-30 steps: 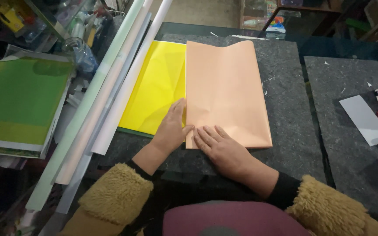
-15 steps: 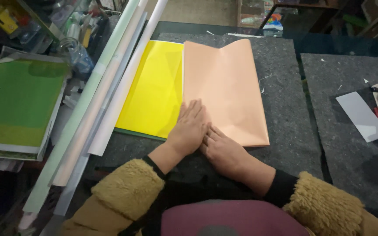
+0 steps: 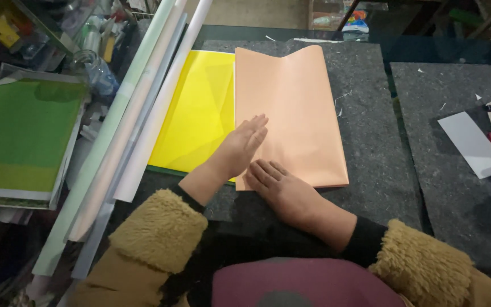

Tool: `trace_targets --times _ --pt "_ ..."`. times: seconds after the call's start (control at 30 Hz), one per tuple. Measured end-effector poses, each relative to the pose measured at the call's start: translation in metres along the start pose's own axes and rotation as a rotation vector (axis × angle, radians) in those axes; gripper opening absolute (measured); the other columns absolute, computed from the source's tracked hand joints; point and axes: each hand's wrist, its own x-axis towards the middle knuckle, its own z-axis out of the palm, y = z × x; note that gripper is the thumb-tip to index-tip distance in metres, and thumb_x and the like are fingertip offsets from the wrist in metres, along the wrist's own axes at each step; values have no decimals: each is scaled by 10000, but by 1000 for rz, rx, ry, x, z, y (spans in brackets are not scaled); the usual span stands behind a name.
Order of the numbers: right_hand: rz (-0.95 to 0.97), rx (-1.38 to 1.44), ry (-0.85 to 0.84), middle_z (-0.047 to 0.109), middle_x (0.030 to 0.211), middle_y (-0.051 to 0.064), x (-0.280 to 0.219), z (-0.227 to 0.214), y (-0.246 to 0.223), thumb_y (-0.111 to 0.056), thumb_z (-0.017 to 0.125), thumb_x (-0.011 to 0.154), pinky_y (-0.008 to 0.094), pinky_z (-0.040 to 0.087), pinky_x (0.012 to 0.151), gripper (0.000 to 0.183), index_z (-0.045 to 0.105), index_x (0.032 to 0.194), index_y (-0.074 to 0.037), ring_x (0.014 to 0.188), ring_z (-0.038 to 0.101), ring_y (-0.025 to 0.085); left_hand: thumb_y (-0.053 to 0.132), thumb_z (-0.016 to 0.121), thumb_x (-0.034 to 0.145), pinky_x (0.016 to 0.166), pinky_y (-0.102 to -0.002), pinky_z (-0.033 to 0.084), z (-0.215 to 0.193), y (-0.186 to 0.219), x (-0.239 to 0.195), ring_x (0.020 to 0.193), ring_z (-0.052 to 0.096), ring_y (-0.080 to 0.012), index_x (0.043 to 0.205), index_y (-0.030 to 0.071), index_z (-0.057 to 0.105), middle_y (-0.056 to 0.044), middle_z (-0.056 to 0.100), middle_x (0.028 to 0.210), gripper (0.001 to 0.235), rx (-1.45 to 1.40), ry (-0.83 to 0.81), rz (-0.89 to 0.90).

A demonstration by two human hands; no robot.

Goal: Unrolling a sheet of paper from a roll and folding it into a rectangle.

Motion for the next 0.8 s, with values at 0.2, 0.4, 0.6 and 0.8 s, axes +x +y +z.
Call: trace_targets --times 0.2,0.4,0.6,0.8 --pt "-80 -50 37 547 1458 219 -1 5 5 -140 524 895 508 333 1195 514 560 1388 4 1413 465 398 337 435 1090 1247 -489 238 35 -29 -8 1496 369 -375 1458 26 539 -201 480 1565 493 320 -14 160" --pt "-13 -55 -77 617 1318 207 -4 9 5 -147 541 865 484 378 1134 470 614 1295 27 1305 540 381 482 447 1057 1241 -490 206 39 -8 -16 1502 329 -388 1471 -44 481 -243 416 1588 670 562 19 199" --pt "-27 -1 97 690 1187 149 -51 -37 -1 -138 568 874 439 496 1008 395 640 1238 -2 1159 637 332 663 523 944 1221 -503 162 32 18 -19 1508 253 -423 1502 -78 382 -297 327 1595 938 631 -48 163" --pt "460 -207 -207 646 796 57 -129 -47 1 -155 615 838 384 536 567 562 630 1393 -68 684 652 233 722 571 853 1230 -513 125 26 37 -15 1525 186 -420 1516 -43 328 -274 262 1611 1041 753 -170 95"
